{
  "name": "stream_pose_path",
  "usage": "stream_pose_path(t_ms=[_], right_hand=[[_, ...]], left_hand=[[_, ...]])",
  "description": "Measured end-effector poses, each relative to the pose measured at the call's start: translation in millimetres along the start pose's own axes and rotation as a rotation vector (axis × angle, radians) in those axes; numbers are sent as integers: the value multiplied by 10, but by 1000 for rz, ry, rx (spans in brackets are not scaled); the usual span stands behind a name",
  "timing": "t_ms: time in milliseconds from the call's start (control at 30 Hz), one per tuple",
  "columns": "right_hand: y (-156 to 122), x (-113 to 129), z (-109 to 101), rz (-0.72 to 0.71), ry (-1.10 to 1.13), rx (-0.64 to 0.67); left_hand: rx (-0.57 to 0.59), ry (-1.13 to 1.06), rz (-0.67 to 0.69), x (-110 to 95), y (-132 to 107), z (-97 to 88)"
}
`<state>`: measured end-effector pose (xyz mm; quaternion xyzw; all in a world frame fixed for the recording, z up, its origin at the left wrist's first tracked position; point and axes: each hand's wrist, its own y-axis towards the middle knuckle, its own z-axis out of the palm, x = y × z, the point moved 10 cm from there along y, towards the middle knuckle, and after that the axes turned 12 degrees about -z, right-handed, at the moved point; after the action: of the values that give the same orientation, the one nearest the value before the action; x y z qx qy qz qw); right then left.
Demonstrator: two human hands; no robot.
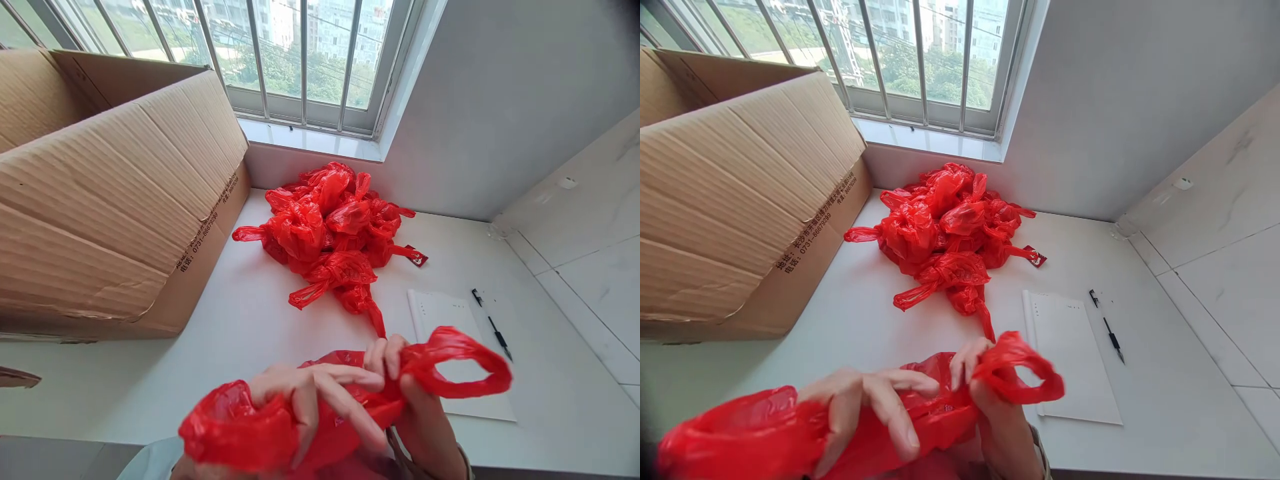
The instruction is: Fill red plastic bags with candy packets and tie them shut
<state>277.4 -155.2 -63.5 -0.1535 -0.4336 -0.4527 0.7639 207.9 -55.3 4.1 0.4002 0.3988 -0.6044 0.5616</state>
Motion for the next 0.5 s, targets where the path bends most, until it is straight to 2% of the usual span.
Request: stream_pose_path(t_ms=[67, 100, 167, 233, 300, 367, 500], right_hand=[[21, 134, -115, -81, 86, -140], [13, 188, -171, -103, 85, -194], [-26, 259, -259, -102, -18, -254], [-78, 344, -324, -117, -207, -278], [-114, 462, -327, -174, -381, -272], [-128, 634, -254, -277, -504, -258], [-228, 1219, 28, -610, -814, -346]], left_hand=[[65, -132, 2, -68, -29, 13], [51, -217, 8, -95, -34, -32], [-82, -368, 9, -94, -30, -203], [-199, -418, -14, -47, -18, -309], [-242, -396, -51, -2, 4, -320], [-235, -325, -101, 43, 23, -285], [-278, -106, -190, 140, -2, -311]])
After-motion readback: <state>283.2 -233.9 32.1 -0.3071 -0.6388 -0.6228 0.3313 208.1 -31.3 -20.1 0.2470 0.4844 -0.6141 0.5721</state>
